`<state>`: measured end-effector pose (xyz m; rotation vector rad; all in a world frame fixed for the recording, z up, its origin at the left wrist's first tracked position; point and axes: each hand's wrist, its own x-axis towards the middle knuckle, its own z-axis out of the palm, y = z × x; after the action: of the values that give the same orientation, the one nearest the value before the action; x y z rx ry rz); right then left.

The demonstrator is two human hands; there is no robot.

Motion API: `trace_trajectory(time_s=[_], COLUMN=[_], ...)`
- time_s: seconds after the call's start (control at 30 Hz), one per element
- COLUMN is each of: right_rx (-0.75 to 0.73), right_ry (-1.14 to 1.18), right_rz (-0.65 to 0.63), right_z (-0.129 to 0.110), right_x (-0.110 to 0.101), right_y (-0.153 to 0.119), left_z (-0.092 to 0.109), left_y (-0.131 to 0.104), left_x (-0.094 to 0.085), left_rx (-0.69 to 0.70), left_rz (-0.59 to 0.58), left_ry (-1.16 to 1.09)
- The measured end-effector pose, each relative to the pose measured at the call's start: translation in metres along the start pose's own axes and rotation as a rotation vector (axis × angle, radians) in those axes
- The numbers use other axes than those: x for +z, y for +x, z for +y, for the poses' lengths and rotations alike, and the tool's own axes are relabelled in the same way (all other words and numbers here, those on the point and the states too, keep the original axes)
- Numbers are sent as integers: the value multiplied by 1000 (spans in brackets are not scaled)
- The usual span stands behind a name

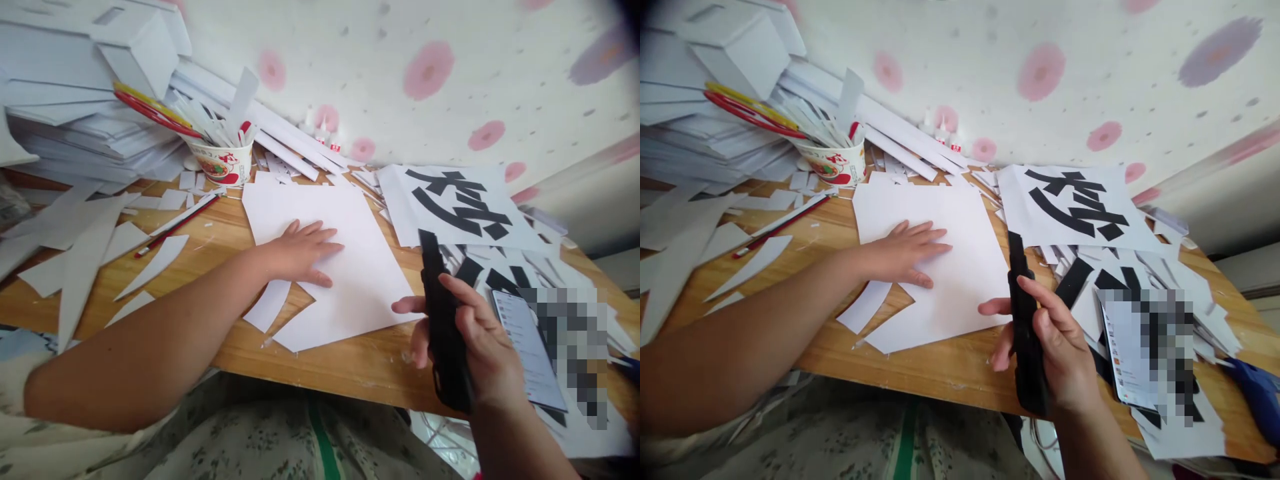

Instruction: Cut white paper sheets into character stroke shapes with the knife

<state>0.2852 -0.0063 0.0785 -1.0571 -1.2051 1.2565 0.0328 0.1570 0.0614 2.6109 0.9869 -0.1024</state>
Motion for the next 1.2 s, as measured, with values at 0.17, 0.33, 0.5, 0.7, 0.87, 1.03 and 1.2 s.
trace_trajectory(time_s=[0.17,0.33,0.5,0.7,0.87,1.03,1.2], right_rx=[66,-193,-293,-278,-310,-388,-239], right_ry=[120,61,39,19,-66,-332,-140], right_rz=[98,133,156,363,501,582,661], right_z=[-1,14,24,23,28,29,29], right_x=[12,13,17,17,15,18,17], right_y=[15,16,16,25,19,8,16], left_z=[-2,-5,-8,-1,-2,-8,-13], left_y=[-1,0,-2,-8,-9,-14,-22], left_x=[5,6,4,-10,-12,-13,-16], left_rx=[24,34,45,-3,-16,13,-82], left_rz=[-9,9,-4,-100,-109,-89,-166], left_ry=[-5,-27,-35,-9,-20,-31,8])
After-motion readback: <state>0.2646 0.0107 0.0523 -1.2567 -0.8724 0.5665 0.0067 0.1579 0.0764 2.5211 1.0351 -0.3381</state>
